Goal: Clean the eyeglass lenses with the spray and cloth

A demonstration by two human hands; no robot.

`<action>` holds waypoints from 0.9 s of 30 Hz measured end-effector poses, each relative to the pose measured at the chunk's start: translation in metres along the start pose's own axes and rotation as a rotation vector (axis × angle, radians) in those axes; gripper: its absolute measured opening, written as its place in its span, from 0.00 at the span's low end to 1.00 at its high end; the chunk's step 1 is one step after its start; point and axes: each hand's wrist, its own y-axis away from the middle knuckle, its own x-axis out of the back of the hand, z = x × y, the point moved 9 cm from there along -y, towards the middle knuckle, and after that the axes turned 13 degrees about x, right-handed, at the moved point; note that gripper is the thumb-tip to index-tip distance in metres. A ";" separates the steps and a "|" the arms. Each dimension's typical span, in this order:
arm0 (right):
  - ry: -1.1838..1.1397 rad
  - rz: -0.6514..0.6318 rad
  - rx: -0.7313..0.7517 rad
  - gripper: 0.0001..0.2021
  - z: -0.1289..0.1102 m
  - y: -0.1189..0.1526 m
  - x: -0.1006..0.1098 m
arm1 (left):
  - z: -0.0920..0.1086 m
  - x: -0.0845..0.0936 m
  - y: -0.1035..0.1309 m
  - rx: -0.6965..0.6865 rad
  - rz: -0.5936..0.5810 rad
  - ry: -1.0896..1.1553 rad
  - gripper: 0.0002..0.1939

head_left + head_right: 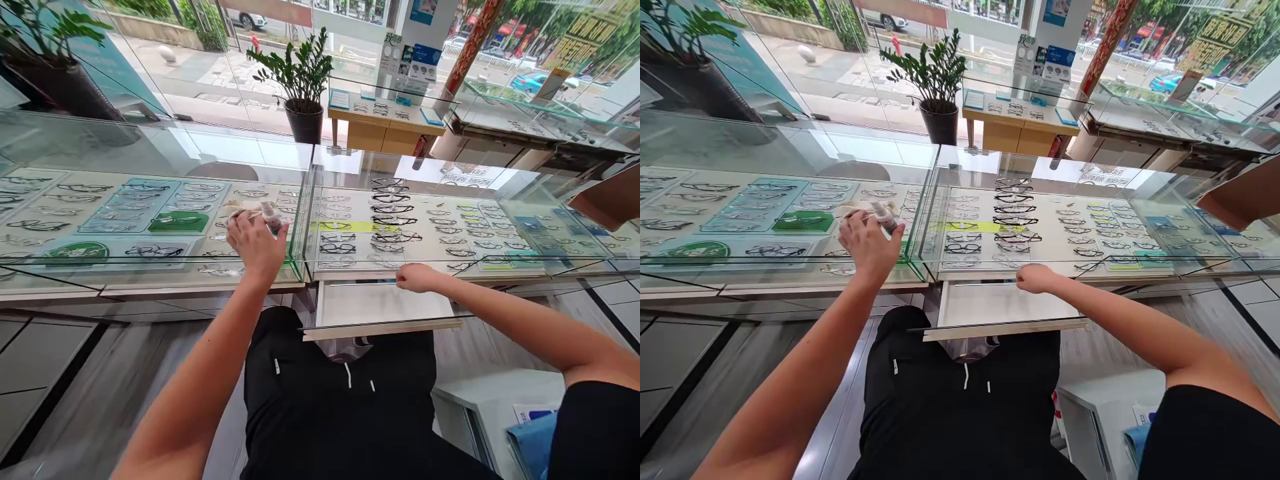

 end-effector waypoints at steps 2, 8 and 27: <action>0.053 0.089 -0.072 0.12 0.018 -0.023 0.003 | -0.008 0.004 -0.004 -0.019 0.009 0.005 0.24; 0.178 0.244 -0.107 0.17 0.042 -0.081 0.012 | -0.016 0.007 -0.008 0.010 0.042 0.036 0.25; 0.184 0.270 -0.119 0.14 0.081 -0.115 -0.007 | -0.014 0.007 -0.008 0.071 0.004 0.057 0.24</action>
